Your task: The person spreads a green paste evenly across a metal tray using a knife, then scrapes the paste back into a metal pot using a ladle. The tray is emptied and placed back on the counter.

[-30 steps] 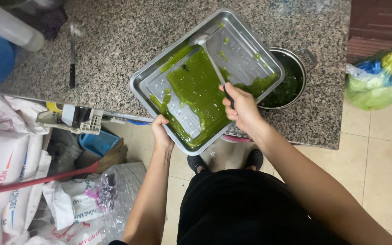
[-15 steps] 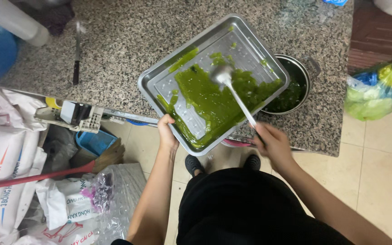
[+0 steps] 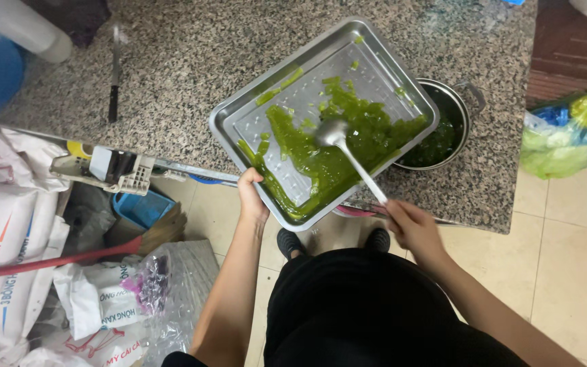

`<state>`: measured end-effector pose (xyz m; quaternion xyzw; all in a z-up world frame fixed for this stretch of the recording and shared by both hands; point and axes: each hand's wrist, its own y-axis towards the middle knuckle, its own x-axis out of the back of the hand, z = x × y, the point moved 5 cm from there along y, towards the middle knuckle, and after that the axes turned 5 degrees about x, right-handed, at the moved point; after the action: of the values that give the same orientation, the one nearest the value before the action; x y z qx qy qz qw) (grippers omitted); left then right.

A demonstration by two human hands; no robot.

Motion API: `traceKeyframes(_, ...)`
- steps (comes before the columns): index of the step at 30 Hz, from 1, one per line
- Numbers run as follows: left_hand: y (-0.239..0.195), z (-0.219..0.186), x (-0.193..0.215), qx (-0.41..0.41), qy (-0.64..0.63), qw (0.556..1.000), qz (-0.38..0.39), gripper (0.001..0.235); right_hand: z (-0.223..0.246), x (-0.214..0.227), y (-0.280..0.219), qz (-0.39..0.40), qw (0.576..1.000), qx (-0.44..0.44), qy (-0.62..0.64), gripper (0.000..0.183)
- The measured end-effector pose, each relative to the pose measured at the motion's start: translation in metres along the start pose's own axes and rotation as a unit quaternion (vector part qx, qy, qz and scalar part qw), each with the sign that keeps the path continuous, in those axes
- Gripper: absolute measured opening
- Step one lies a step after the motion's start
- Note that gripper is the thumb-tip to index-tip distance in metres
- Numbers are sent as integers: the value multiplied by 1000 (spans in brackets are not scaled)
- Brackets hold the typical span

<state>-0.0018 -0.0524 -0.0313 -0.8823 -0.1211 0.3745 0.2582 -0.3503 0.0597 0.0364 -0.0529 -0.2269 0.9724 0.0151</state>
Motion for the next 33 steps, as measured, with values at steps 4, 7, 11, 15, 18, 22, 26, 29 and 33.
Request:
traceKeyframes(4, 2, -3, 1, 2, 3, 1000, 4, 35, -7, 38, -15, -44, 996, 80, 2, 32)
traceKeyframes(7, 3, -5, -1, -5, 4, 1000, 7, 37, 2, 41, -22, -56, 978, 176, -94, 34)
traceKeyframes(11, 2, -11, -4, -23, 16, 1000, 7, 41, 16, 35, -29, -98, 922, 240, -287, 30)
traceKeyframes(15, 3, -14, -9, -28, 9, 999, 17, 43, 18, 46, -27, -134, 921, 224, -291, 29)
traceKeyframes(18, 1, -16, -11, -26, 13, 999, 13, 43, 19, 59, -20, -155, 906, 230, -319, 29)
traceKeyframes(22, 0, -19, -11, -26, 14, 1000, 6, 39, 19, 75, -12, -174, 898, 250, -317, 29)
traceKeyframes(26, 1, -20, -10, -22, 11, 1000, -3, 34, 17, 92, -5, -204, 902, 203, -322, 28)
traceKeyframes(29, 2, -20, -9, -22, 11, 1000, 0, 32, 18, 102, -4, -221, 896, 216, -320, 25)
traceKeyframes(33, 3, -20, -6, -24, 16, 1000, -6, 32, 16, 114, -9, -250, 891, 226, -306, 27)
